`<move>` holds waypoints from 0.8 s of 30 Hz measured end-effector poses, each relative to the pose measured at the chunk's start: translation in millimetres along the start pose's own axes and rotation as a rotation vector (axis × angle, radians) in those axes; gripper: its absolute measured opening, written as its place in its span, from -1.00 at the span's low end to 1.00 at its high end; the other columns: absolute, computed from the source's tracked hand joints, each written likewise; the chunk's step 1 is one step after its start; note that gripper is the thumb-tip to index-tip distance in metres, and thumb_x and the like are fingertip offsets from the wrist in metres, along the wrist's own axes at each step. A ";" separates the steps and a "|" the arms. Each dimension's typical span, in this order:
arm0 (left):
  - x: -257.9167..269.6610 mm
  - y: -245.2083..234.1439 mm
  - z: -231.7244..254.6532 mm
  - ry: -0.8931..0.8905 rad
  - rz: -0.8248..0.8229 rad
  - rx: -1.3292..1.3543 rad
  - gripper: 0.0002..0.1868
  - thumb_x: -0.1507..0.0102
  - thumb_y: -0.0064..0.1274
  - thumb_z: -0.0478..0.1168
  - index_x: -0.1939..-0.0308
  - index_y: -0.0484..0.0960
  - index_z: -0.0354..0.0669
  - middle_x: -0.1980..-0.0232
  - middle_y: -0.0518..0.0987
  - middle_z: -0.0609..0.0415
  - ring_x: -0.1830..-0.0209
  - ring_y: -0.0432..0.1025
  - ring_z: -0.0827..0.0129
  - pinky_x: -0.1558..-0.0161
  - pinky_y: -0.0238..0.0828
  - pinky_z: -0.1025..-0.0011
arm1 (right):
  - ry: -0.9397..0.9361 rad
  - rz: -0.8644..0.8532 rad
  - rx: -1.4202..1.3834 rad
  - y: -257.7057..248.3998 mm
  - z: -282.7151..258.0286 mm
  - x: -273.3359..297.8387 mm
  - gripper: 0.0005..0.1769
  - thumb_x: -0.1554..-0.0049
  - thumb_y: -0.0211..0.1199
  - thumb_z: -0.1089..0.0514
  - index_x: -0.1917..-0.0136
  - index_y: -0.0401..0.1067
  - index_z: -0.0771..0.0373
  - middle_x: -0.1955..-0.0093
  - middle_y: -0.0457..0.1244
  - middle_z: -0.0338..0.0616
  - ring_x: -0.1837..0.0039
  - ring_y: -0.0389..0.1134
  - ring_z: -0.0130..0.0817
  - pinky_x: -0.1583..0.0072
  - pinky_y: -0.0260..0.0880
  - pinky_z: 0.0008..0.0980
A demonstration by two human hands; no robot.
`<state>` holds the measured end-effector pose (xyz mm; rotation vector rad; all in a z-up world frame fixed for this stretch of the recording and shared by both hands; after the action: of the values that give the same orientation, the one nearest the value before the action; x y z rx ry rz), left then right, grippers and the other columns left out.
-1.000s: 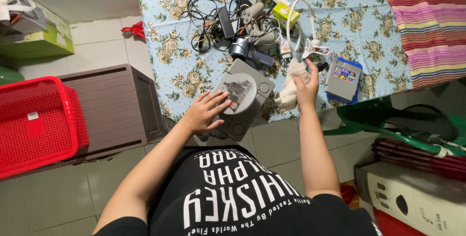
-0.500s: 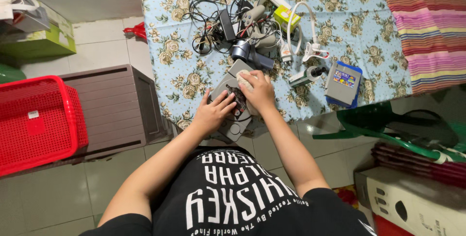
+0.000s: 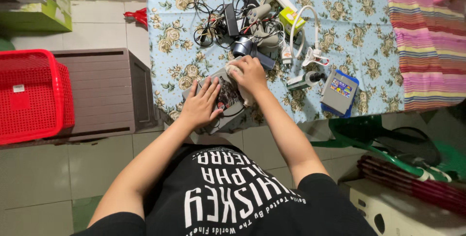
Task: The person cleans a game console and various power adapters using a cloth and a spray bottle. The person wipes the top, bottom, and sides of the console, then proceeds to clean a white power cable and several small power adapters individually.
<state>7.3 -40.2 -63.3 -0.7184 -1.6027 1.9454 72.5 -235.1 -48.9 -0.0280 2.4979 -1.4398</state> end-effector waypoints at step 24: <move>-5.1 -10.8 -2.7 -0.068 -0.005 0.071 -0.04 -0.27 -0.16 0.33 -0.52 0.21 -0.35 -0.66 0.03 -0.14 -0.68 -0.13 0.16 -0.57 -0.37 0.03 | 0.062 -0.074 -0.031 3.7 -51.9 43.6 -0.78 0.05 0.43 0.01 0.07 0.63 -0.11 0.03 0.24 -0.21 -0.03 0.32 -0.15 -0.01 0.38 -0.16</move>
<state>13.4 -39.9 -52.8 -0.6256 -1.5646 2.0325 18.8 -195.5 -36.6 -0.0838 2.5947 -1.4521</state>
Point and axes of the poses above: each hand's wrist, its own x-axis away from the middle knuckle, its own y-axis out of the palm, z = x × y, the point moved 6 cm from there along -x, towards the middle knuckle
